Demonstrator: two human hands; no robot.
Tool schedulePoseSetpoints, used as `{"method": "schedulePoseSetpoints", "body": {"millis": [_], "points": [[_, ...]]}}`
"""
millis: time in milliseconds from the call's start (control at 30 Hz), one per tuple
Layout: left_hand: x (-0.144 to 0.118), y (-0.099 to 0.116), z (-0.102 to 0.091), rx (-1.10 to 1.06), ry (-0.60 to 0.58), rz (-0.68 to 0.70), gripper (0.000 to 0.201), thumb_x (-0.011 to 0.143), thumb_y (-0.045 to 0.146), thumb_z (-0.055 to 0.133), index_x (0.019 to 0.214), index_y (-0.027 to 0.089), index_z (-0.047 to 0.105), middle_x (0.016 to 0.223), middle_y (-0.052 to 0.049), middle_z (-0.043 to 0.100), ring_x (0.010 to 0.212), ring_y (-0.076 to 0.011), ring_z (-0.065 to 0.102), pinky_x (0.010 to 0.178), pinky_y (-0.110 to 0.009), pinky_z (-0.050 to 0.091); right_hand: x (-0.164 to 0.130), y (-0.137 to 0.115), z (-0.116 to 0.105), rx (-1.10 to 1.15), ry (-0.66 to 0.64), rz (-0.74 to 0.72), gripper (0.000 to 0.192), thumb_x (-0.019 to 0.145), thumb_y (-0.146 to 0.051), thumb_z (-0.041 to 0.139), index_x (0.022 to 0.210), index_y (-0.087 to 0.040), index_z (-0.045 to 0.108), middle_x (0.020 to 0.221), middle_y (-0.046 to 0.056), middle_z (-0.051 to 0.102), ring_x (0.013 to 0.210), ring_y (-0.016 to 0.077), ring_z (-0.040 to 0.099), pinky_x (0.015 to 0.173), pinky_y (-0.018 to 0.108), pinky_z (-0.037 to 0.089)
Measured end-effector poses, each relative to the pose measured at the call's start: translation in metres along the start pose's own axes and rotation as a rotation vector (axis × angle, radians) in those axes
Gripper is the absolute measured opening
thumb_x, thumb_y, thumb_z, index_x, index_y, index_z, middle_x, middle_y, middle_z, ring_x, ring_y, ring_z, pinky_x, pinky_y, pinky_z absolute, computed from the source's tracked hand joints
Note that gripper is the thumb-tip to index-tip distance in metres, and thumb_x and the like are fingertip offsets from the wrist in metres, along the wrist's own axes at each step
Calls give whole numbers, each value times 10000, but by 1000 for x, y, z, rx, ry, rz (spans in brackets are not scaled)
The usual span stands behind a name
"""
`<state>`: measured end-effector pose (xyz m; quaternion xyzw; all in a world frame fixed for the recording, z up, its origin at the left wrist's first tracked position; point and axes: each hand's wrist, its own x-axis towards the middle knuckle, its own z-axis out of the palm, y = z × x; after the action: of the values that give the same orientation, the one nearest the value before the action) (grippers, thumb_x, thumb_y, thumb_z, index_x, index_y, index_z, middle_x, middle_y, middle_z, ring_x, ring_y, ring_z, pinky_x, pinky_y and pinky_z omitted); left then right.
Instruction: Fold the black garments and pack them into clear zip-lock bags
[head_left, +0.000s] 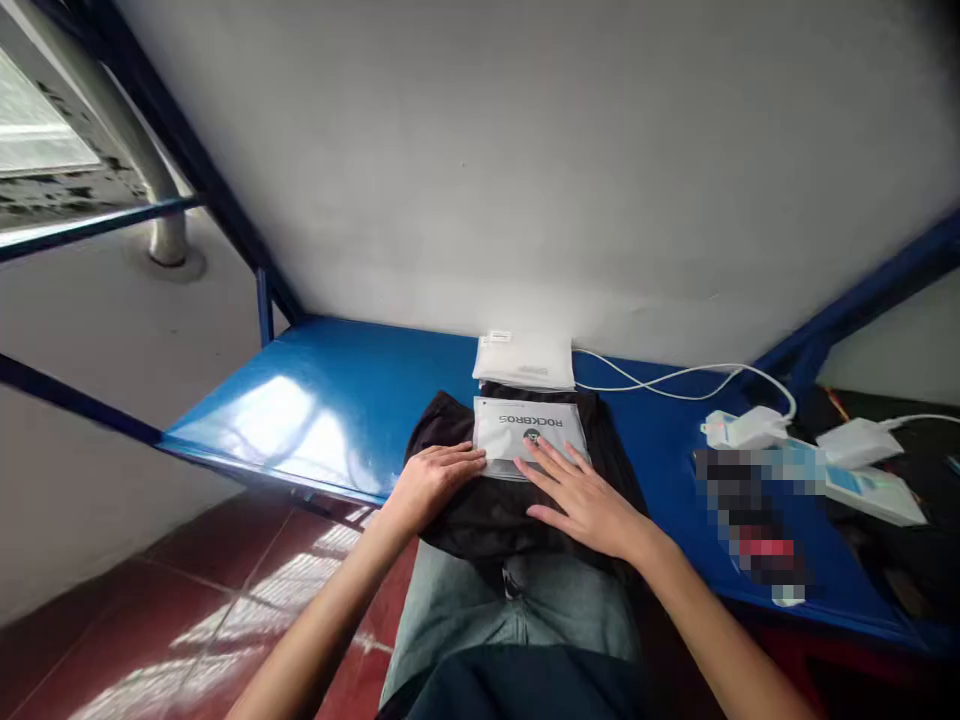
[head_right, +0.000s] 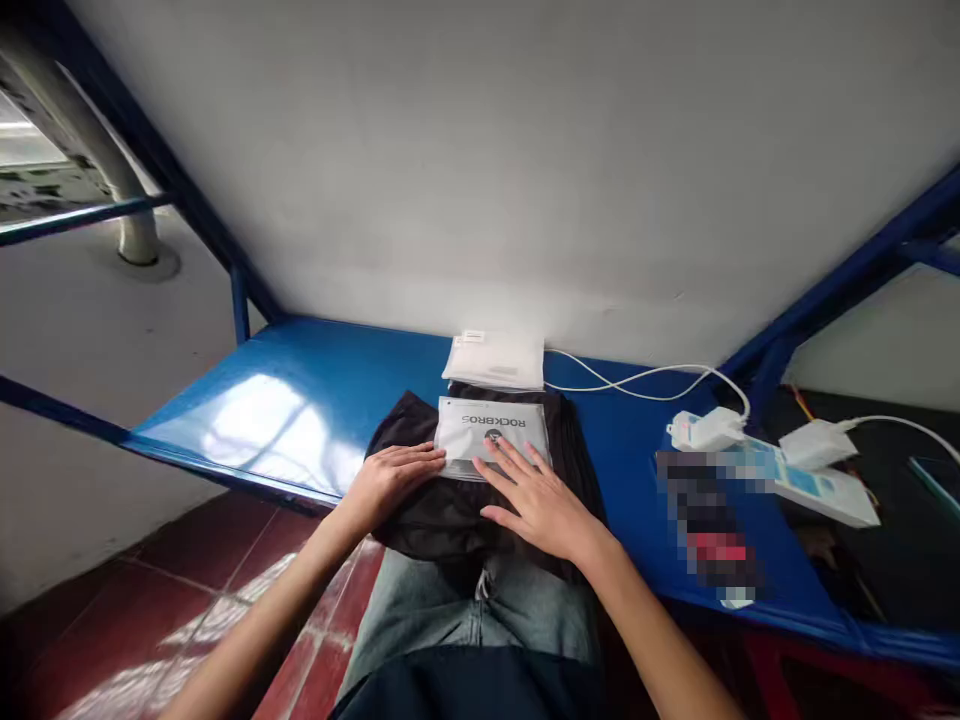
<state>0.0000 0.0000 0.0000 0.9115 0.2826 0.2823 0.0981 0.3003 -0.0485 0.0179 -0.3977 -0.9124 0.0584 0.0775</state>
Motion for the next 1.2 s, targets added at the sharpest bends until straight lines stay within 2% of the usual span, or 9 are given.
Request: {"method": "schedulePoseSetpoints", "body": {"millis": [133,200,267,400,600,833,1000,1100,1200], "points": [[1,-1,3,-134,119,-118,216,1033,237,563,1130,195,752,1159,-50,792,1066,-195,765,946,-308,622,18,-16,-15,-9,172,94,469,1043,-406,544,1494,-277,530,1554,78,540,1424,293,491,1151,505,402],[2,-1,3,-192,191,-184,178,1020,245,591,1044,201,761,1077,-36,810,957,-172,787,882,-269,631,35,-25,-18,6,291,117,301,1019,-350,598,1298,-270,681,1324,67,697,1222,264,621,1018,434,474],[3,-2,3,-213,219,-209,150,1007,247,612,1021,211,758,1039,-28,812,919,-165,786,855,-261,630,53,-33,-16,14,371,78,165,989,-358,656,1083,-259,749,1091,42,748,1014,228,661,860,378,484],[1,-4,5,-227,220,-198,122,994,239,629,1038,213,739,1024,-31,802,915,-158,771,850,-261,620,71,-40,-5,-11,463,-28,101,986,-318,671,967,-256,748,946,-2,743,880,186,634,737,347,421],[-6,-9,7,-222,179,-155,141,1013,223,594,1060,208,726,1038,-41,791,934,-148,762,863,-246,611,65,-41,4,-101,514,-80,120,1006,-310,642,1041,-243,736,955,5,755,878,187,611,746,356,387],[-8,-8,3,-219,121,-108,167,1020,215,575,1071,205,734,1049,-57,795,932,-159,774,836,-229,623,77,-40,0,-236,615,-176,168,993,-179,609,856,-208,701,838,-9,740,861,180,596,792,372,379],[-22,-27,-7,-256,102,-180,162,1025,243,574,1017,211,733,1106,-61,789,1012,-177,769,903,-269,626,40,-7,-11,-309,556,-238,193,973,-156,628,790,-206,665,809,-2,735,820,169,585,740,364,365],[-29,-38,-12,-260,126,-218,157,1015,235,582,940,198,714,1076,-61,793,997,-181,772,900,-276,627,-2,18,-15,-341,507,-165,205,961,-126,629,774,-206,658,792,6,725,769,165,577,709,350,375],[-21,-31,-27,-220,19,-195,176,1016,211,542,989,207,716,1073,-54,782,966,-175,767,861,-279,629,-29,31,-21,-296,445,-70,196,961,-143,622,785,-211,678,828,21,736,783,175,616,707,342,422]]}}
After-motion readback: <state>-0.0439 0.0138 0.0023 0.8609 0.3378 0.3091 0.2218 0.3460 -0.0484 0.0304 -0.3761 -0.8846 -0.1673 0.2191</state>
